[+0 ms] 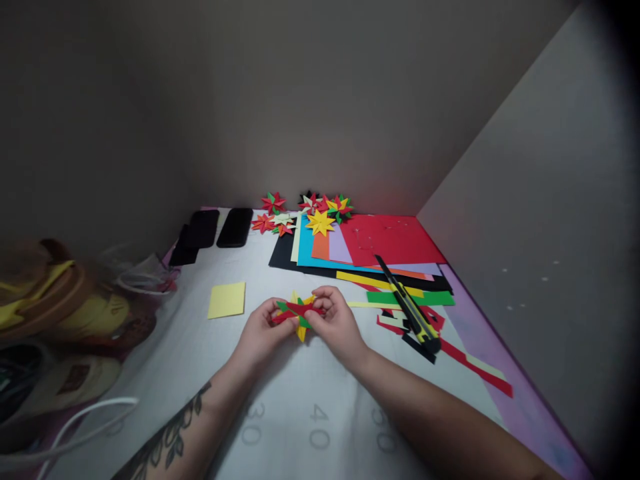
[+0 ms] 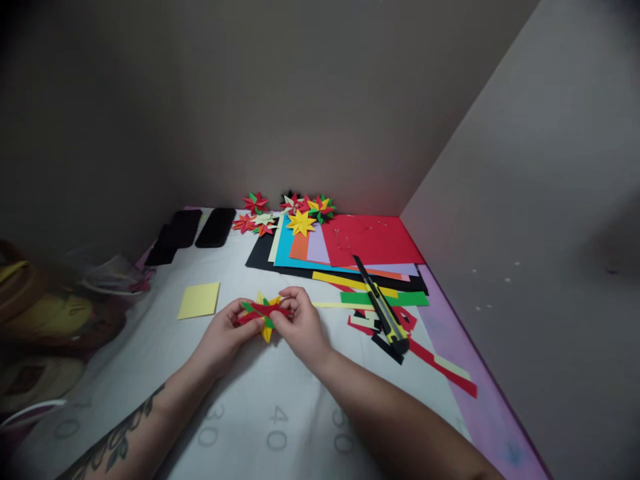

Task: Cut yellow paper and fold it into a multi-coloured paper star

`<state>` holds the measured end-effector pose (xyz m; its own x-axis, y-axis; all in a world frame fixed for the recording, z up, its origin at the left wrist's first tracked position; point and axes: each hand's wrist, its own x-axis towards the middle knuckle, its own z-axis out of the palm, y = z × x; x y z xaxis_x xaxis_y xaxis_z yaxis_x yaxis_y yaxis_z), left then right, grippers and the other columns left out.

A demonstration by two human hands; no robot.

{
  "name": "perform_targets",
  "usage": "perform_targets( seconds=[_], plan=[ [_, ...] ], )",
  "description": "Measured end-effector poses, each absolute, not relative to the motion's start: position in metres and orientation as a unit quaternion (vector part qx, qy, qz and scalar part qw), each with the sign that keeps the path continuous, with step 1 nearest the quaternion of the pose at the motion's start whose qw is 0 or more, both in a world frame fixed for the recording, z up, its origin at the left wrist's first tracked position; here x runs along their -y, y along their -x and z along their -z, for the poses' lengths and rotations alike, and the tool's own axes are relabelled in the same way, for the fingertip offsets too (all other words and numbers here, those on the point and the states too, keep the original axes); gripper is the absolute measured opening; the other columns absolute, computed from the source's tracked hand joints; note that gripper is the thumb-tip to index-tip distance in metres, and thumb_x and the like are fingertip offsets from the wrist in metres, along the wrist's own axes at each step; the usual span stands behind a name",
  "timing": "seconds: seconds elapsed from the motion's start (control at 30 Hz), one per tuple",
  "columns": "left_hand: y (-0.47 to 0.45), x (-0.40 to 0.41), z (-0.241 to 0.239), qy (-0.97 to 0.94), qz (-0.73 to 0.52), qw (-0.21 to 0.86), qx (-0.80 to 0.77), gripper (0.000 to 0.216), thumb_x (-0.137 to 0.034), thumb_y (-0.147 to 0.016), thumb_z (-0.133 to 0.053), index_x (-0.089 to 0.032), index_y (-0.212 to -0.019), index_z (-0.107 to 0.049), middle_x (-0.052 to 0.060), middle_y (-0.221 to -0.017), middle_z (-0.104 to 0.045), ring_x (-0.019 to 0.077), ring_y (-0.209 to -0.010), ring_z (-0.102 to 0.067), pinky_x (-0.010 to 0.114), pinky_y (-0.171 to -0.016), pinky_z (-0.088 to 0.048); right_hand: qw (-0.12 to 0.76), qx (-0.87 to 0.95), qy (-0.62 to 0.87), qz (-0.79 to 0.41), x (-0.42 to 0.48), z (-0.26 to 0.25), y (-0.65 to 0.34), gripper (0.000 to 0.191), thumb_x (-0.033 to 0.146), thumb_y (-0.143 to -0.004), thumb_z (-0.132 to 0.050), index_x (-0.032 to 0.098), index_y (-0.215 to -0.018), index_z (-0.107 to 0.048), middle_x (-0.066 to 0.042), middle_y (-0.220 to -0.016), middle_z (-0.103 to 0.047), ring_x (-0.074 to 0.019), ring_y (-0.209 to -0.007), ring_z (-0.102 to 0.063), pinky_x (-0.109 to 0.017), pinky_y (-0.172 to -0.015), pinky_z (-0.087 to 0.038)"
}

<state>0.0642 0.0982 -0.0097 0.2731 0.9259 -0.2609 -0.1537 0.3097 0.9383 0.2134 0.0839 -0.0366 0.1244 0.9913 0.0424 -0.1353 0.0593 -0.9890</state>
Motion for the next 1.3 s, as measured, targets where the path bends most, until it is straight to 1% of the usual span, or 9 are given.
perform_targets(
  seconds=[0.13, 0.3, 0.43, 0.53, 0.6, 0.8, 0.97, 1.1, 1.3],
  plan=[
    [-0.066, -0.097, 0.012, -0.440, -0.392, 0.667, -0.455, 0.027, -0.027, -0.067, -0.076, -0.016, -0.083, -0.057, 0.000, -0.072, -0.066, 0.0128, -0.063, -0.061, 0.023, -0.061, -0.045, 0.574, 0.446, 0.490, -0.482, -0.083, 0.039, -0.212, 0.032, 0.019, -0.073, -0.062, 0.025, -0.100, -0.047, 0.004, -0.075, -0.054, -0.0132, -0.068, -0.057, -0.026, -0.063, -0.048],
    [-0.064, -0.097, 0.011, -0.495, -0.381, 0.621, -0.474, 0.018, -0.024, -0.071, -0.070, -0.017, -0.083, -0.059, 0.001, -0.075, -0.067, 0.0142, -0.066, -0.062, 0.024, -0.063, -0.047, 0.568, 0.474, 0.506, -0.443, -0.080, 0.039, -0.212, 0.032, 0.017, -0.073, -0.064, 0.025, -0.100, -0.048, 0.001, -0.084, -0.058, -0.0148, -0.078, -0.060, -0.028, -0.071, -0.049],
    [-0.056, -0.097, 0.009, -0.628, -0.384, 0.488, -0.468, 0.008, -0.019, -0.074, -0.065, -0.019, -0.082, -0.066, 0.003, -0.083, -0.071, 0.0177, -0.077, -0.066, 0.027, -0.071, -0.050, 0.555, 0.549, 0.488, -0.391, -0.079, 0.032, -0.217, 0.024, 0.012, -0.073, -0.062, 0.024, -0.092, -0.054, -0.002, -0.095, -0.060, -0.0179, -0.090, -0.060, -0.033, -0.078, -0.048],
    [-0.048, -0.099, 0.011, -0.735, -0.393, 0.391, -0.391, 0.013, -0.017, -0.076, -0.062, -0.023, -0.085, -0.070, 0.005, -0.091, -0.074, 0.0221, -0.094, -0.066, 0.035, -0.087, -0.049, 0.550, 0.620, 0.457, -0.323, -0.076, 0.027, -0.221, 0.015, 0.009, -0.073, -0.061, 0.023, -0.074, -0.058, -0.005, -0.100, -0.058, -0.0203, -0.097, -0.058, -0.034, -0.080, -0.048],
    [-0.044, -0.102, 0.012, -0.777, -0.400, 0.337, -0.351, 0.013, -0.017, -0.077, -0.062, -0.024, -0.084, -0.070, 0.006, -0.095, -0.074, 0.0244, -0.106, -0.062, 0.041, -0.095, -0.044, 0.551, 0.644, 0.443, -0.293, -0.073, 0.026, -0.222, 0.015, 0.009, -0.073, -0.062, 0.023, -0.071, -0.058, -0.006, -0.102, -0.057, -0.0213, -0.097, -0.057, -0.035, -0.077, -0.049],
    [-0.041, -0.105, 0.012, -0.823, -0.438, 0.181, -0.314, 0.012, -0.017, -0.078, -0.062, -0.024, -0.081, -0.070, 0.009, -0.125, -0.061, 0.0270, -0.123, -0.048, 0.046, -0.098, -0.041, 0.567, 0.667, 0.426, -0.229, -0.070, 0.027, -0.222, 0.020, 0.005, -0.075, -0.058, 0.024, -0.072, -0.060, -0.006, -0.109, -0.053, -0.0222, -0.101, -0.054, -0.038, -0.080, -0.048],
    [-0.039, -0.102, 0.010, -0.826, -0.458, 0.098, -0.315, 0.012, -0.017, -0.078, -0.063, -0.026, -0.081, -0.071, 0.006, -0.136, -0.050, 0.0291, -0.129, -0.038, 0.050, -0.102, -0.036, 0.572, 0.668, 0.426, -0.212, -0.069, 0.024, -0.222, 0.018, 0.007, -0.075, -0.060, 0.024, -0.072, -0.059, -0.006, -0.107, -0.051, -0.0221, -0.099, -0.055, -0.038, -0.081, -0.048],
    [-0.040, -0.102, 0.011, -0.824, -0.468, 0.084, -0.309, 0.014, -0.016, -0.078, -0.063, -0.027, -0.082, -0.072, 0.005, -0.136, -0.047, 0.0309, -0.130, -0.036, 0.052, -0.102, -0.035, 0.582, 0.665, 0.414, -0.218, -0.068, 0.024, -0.223, 0.021, 0.005, -0.075, -0.061, 0.025, -0.074, -0.059, -0.004, -0.101, -0.050, -0.0199, -0.094, -0.055, -0.036, -0.078, -0.049],
    [-0.041, -0.103, 0.010, -0.823, -0.466, 0.088, -0.312, 0.009, -0.022, -0.078, -0.066, -0.028, -0.082, -0.071, 0.006, -0.117, -0.060, 0.0266, -0.116, -0.047, 0.047, -0.095, -0.041, 0.585, 0.649, 0.421, -0.245, -0.071, 0.028, -0.222, 0.018, 0.010, -0.076, -0.064, 0.026, -0.079, -0.057, -0.004, -0.098, -0.052, -0.0206, -0.093, -0.056, -0.037, -0.080, -0.048]
  ],
)
